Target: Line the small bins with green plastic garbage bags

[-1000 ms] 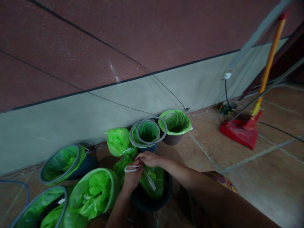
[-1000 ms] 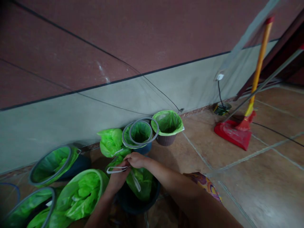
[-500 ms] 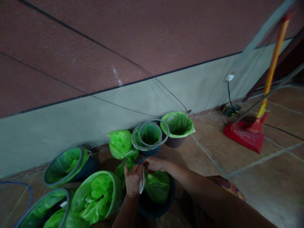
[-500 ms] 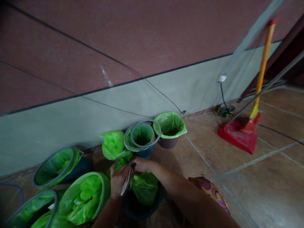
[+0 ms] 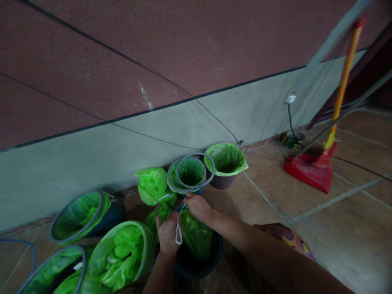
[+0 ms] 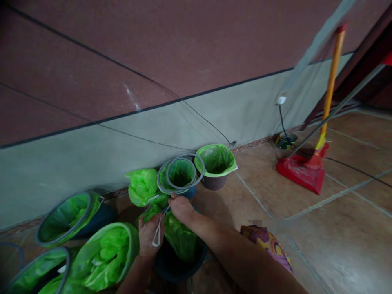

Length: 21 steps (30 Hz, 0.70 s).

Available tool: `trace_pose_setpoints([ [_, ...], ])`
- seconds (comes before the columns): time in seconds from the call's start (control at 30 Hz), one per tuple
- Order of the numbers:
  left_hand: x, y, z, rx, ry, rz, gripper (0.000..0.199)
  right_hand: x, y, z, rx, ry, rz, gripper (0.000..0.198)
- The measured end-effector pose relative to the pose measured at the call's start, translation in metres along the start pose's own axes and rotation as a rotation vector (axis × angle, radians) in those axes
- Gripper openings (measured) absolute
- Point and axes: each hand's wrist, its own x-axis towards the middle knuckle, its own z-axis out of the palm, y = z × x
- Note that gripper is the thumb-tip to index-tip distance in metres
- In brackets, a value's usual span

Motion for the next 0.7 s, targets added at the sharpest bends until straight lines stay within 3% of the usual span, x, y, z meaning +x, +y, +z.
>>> trace_pose_setpoints([
  [0.1, -0.002, -0.002, -0.003, -0.162, -0.080, -0.220, 0.031, 0.000, 0.007, -0.007, -0.075, -0.031, 0.080, 0.030],
  [0.2, 0.002, -0.009, 0.000, -0.507, -0.128, -0.474, 0.029, -0.001, 0.011, -0.019, -0.056, -0.029, 0.086, 0.025],
  [0.37, 0.013, -0.010, 0.007, -1.262, 0.039, -0.773, 0.024, -0.005, 0.006, -0.027, 0.139, 0.087, -0.010, 0.022],
  [0.47, 0.018, -0.003, 0.007, -1.573, 0.028, -0.904, 0.023, -0.007, 0.001, -0.024, 0.206, 0.131, -0.092, 0.023],
  [0.57, 0.021, 0.003, 0.006, -1.607, 0.000, -0.889, 0.024, -0.008, -0.003, -0.023, 0.249, 0.185, -0.185, 0.023],
  [0.7, 0.021, 0.007, 0.008, -1.445, -0.095, -0.645, 0.024, -0.011, -0.012, -0.030, 0.277, 0.163, -0.339, 0.022],
])
